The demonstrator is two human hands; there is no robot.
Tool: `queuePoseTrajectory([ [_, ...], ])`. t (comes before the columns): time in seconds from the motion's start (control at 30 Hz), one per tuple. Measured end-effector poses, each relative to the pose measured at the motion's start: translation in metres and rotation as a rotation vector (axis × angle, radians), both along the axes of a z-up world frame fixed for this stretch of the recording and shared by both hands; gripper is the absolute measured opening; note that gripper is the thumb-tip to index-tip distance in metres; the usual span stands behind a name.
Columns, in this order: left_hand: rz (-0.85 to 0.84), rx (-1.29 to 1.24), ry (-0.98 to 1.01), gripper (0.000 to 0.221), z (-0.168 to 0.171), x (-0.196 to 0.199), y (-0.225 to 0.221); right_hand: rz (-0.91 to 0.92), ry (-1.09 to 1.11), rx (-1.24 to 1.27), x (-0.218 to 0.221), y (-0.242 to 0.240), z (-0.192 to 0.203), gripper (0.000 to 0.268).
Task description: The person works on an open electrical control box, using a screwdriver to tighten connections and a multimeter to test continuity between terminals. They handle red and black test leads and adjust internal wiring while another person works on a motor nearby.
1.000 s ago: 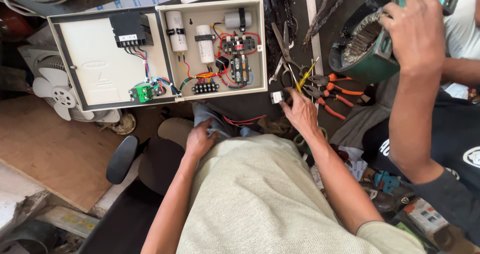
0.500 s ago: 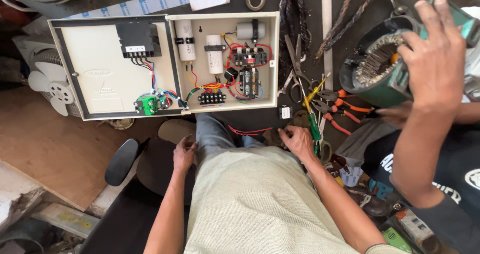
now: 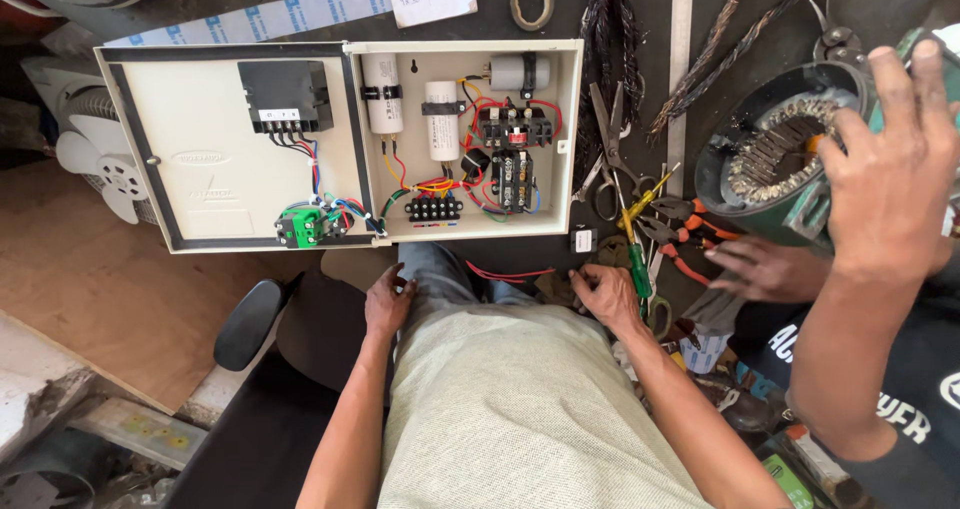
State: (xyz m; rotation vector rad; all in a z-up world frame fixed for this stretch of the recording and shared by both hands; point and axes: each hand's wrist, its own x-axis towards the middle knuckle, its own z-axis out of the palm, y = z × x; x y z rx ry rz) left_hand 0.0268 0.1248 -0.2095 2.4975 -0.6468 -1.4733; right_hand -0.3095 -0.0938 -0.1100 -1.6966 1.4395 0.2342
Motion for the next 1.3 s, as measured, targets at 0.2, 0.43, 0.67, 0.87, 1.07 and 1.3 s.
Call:
queuePoseTrajectory([
  [0.2,-0.041,-0.004,-0.013,0.054,0.002,-0.001,-0.007,-0.013,-0.013,0.044,-0.002,-0.002,-0.001,0.031],
  [0.43,0.290,-0.158,0.388,0.084,0.025,-0.010,-0.046,-0.019,-0.033,0.039,-0.004,-0.003,-0.006,0.031],
  [0.67,0.537,-0.433,0.651,0.052,-0.005,-0.055,-0.077,-0.021,-0.001,0.063,-0.005,-0.003,-0.008,0.030],
  [0.87,0.434,-0.317,0.453,0.043,-0.003,-0.064,-0.074,-0.007,-0.005,0.061,-0.005,-0.003,-0.010,0.030],
  [1.07,0.231,-0.252,0.254,0.051,0.007,-0.057,-0.080,-0.096,-0.036,0.153,-0.004,-0.005,-0.008,0.032],
  [1.3,-0.142,-0.259,0.050,0.044,-0.014,-0.063,-0.056,-0.037,-0.039,0.092,-0.003,-0.005,-0.006,0.029],
])
